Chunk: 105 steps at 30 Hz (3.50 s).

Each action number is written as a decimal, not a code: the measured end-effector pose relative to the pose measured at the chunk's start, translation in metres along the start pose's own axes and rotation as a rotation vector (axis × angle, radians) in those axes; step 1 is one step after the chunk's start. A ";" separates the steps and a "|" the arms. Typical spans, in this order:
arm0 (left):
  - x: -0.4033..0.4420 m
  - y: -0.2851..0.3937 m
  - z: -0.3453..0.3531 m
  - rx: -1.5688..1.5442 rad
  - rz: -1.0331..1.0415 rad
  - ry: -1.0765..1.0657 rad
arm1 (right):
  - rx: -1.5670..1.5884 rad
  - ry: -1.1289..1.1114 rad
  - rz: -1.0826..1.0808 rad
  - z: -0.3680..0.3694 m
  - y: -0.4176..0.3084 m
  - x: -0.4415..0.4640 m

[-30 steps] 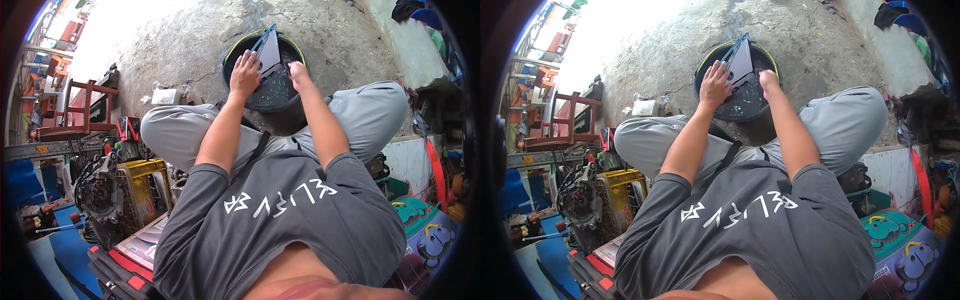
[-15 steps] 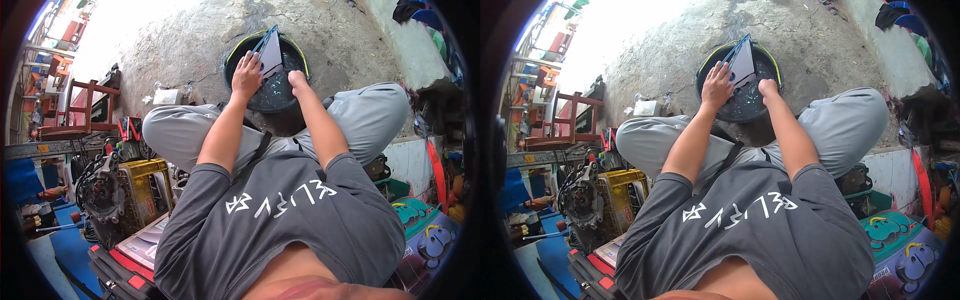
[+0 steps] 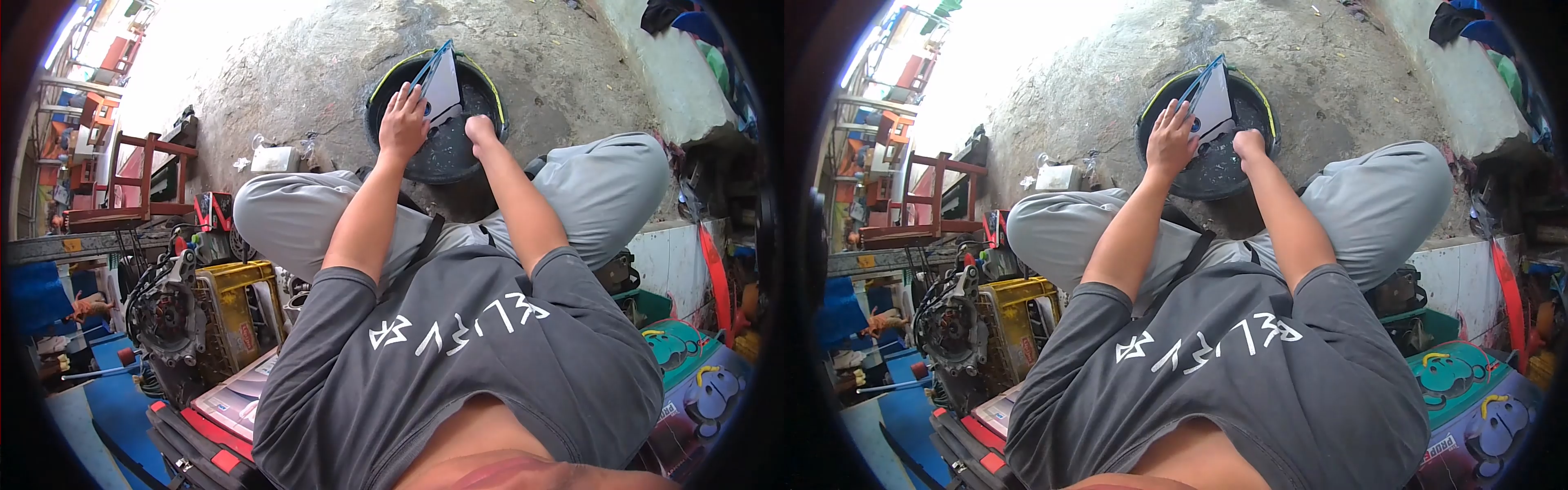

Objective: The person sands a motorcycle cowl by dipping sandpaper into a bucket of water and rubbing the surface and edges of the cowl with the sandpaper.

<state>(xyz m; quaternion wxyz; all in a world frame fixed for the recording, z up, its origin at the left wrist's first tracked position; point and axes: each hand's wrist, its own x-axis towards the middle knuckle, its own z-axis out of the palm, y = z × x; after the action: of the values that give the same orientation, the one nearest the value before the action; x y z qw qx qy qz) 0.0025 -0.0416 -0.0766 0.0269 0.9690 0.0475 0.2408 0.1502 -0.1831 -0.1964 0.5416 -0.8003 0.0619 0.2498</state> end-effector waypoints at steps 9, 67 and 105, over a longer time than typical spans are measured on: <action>0.001 0.001 -0.002 0.038 -0.008 -0.035 | 0.381 -0.043 -0.151 -0.030 -0.062 -0.042; 0.003 0.022 -0.013 0.361 -0.051 -0.306 | 0.539 -0.123 0.277 -0.006 -0.001 0.019; 0.000 0.020 0.001 0.335 -0.051 -0.241 | 0.618 -0.077 0.002 -0.031 -0.071 -0.047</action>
<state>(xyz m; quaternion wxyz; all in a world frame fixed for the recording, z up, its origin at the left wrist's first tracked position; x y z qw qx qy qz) 0.0044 -0.0613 -0.0756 -0.1232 0.9803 0.1076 0.1110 0.1463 -0.1904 -0.1056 0.7611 -0.5875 0.1149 0.2498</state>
